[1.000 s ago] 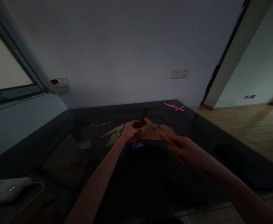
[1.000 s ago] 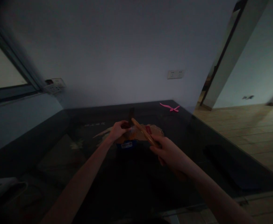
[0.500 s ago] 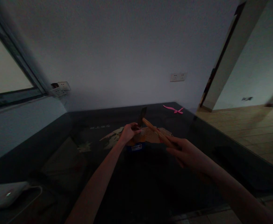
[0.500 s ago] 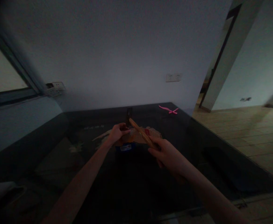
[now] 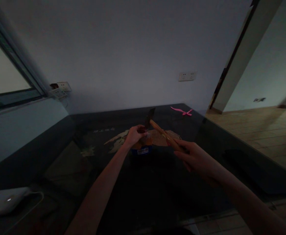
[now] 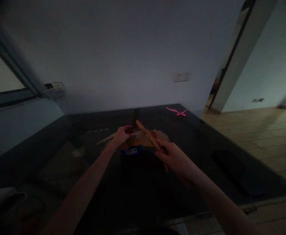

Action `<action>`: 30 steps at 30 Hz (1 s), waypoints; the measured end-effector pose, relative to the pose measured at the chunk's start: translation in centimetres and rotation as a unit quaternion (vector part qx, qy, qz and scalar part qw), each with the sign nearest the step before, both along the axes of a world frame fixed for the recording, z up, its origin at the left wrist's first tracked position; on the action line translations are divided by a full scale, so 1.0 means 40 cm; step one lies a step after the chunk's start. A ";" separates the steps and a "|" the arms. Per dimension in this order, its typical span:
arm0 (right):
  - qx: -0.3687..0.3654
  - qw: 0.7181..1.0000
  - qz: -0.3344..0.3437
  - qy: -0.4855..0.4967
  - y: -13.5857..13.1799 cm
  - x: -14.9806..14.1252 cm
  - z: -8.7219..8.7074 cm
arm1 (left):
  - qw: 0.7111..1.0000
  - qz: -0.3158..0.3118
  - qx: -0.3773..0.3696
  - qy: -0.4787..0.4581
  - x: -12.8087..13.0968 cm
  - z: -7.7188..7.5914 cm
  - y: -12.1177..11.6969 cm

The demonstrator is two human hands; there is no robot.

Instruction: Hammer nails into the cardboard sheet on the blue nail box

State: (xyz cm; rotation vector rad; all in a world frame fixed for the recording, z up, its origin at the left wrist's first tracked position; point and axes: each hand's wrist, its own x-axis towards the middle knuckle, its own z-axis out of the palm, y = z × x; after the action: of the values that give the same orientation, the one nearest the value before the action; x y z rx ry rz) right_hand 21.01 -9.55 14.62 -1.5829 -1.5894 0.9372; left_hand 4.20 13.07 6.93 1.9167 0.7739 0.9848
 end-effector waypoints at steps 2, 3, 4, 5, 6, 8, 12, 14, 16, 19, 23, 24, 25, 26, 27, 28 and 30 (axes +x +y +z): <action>-0.011 1.000 0.005 -0.005 0.002 0.001 -0.007 | 1.000 0.003 0.008 0.006 -0.001 0.001 -0.001; -0.014 1.000 0.003 -0.004 0.001 0.002 -0.009 | 1.000 0.003 0.011 0.006 -0.001 0.002 -0.002; -0.013 1.000 0.000 -0.004 0.000 0.002 -0.010 | 1.000 0.002 0.014 0.005 -0.002 0.002 -0.002; -0.012 1.000 -0.004 -0.006 -0.001 0.003 -0.009 | 1.000 0.001 0.015 0.003 -0.003 0.003 -0.003; -0.007 1.000 -0.010 -0.009 -0.003 0.003 -0.007 | 1.000 -0.001 0.015 0.002 -0.004 0.003 -0.003; 0.006 1.000 -0.021 -0.020 -0.005 0.005 -0.002 | 1.000 -0.007 0.016 0.006 -0.004 0.005 -0.004; -0.002 1.000 -0.012 -0.028 0.002 0.006 -0.003 | 1.000 -0.002 0.005 0.009 -0.004 0.007 -0.004; -0.014 1.000 -0.001 -0.026 0.008 0.005 -0.006 | 1.000 0.003 -0.004 0.005 -0.004 0.007 -0.003; -0.015 1.000 -0.003 -0.021 0.012 0.004 -0.008 | 1.000 0.001 -0.008 0.001 -0.003 0.008 -0.004; -0.004 1.000 -0.015 -0.020 0.013 0.002 -0.007 | 1.000 -0.006 -0.002 0.004 -0.002 0.009 -0.006; -0.021 0.999 -0.011 -0.025 0.009 0.002 -0.013 | 1.000 0.001 0.011 0.009 -0.004 0.010 -0.009; -0.027 0.999 -0.009 -0.021 0.008 0.003 -0.014 | 1.000 0.002 0.015 0.008 -0.004 0.009 -0.009; -0.029 0.999 -0.009 -0.016 0.006 0.003 -0.015 | 1.000 0.003 0.018 0.008 -0.004 0.007 -0.007; -0.026 1.000 -0.011 -0.011 0.004 0.003 -0.014 | 1.000 0.002 0.020 0.008 -0.005 0.005 -0.006; -0.021 1.000 -0.014 -0.006 0.003 0.002 -0.013 | 1.000 0.001 0.021 0.009 -0.005 0.003 -0.004; -0.015 1.000 -0.016 -0.002 0.002 0.002 -0.011 | 1.000 0.001 0.021 0.010 -0.004 0.002 -0.002; -0.011 1.000 -0.020 -0.002 0.000 0.001 -0.008 | 1.000 0.003 0.018 0.010 -0.004 0.000 0.000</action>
State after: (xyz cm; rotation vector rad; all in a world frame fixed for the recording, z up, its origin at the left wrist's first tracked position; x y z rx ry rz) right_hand 21.07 -9.53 14.28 -1.6265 -1.5483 0.9343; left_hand 4.04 13.07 6.92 1.9594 0.7794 0.9899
